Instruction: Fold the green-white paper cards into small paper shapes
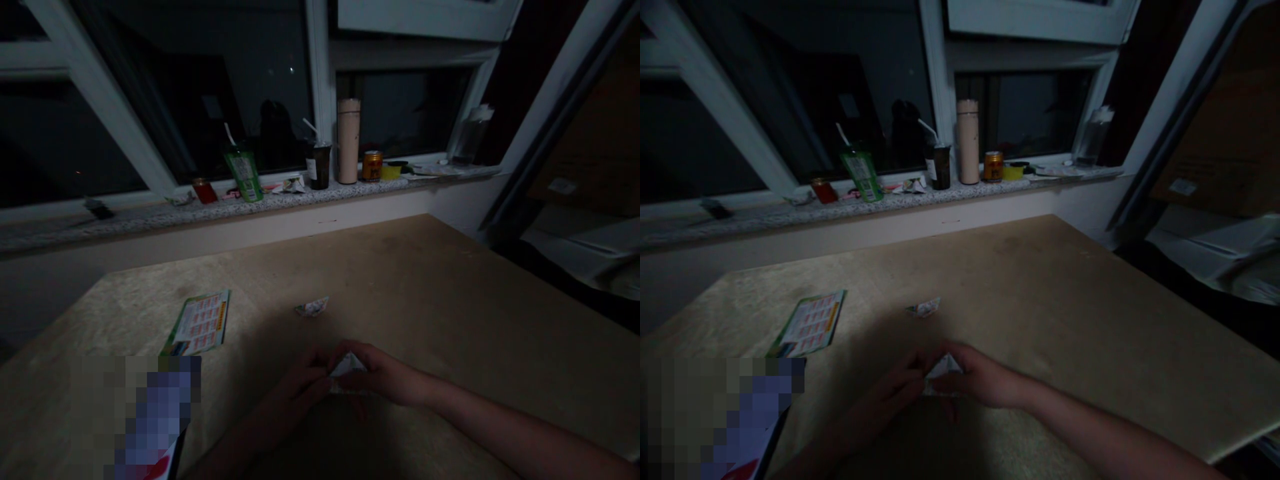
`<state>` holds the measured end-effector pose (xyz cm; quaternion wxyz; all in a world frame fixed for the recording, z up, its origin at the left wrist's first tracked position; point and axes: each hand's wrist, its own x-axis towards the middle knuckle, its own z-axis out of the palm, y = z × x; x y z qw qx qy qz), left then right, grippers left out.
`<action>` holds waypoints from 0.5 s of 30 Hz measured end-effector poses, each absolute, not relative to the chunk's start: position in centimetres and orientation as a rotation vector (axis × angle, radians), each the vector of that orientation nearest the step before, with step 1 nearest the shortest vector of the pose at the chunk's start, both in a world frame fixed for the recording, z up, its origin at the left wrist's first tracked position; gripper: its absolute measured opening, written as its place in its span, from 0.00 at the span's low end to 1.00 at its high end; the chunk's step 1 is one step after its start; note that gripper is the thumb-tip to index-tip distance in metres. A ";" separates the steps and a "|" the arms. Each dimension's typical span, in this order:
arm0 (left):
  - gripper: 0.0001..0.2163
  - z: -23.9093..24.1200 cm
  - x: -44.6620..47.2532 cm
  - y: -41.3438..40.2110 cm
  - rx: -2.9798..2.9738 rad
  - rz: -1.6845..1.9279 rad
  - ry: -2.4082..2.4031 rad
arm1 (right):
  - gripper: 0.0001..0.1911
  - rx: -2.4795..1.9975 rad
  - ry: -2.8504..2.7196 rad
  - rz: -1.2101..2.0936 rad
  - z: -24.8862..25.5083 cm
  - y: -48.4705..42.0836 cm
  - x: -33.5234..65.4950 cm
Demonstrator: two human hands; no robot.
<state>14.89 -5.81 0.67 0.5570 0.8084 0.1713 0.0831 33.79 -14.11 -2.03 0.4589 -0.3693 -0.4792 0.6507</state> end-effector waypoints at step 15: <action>0.16 1.5 15.0 -5.6 1.982 0.152 0.276 | 0.17 -0.920 -1.218 1.587 -2.1 -14.1 33.6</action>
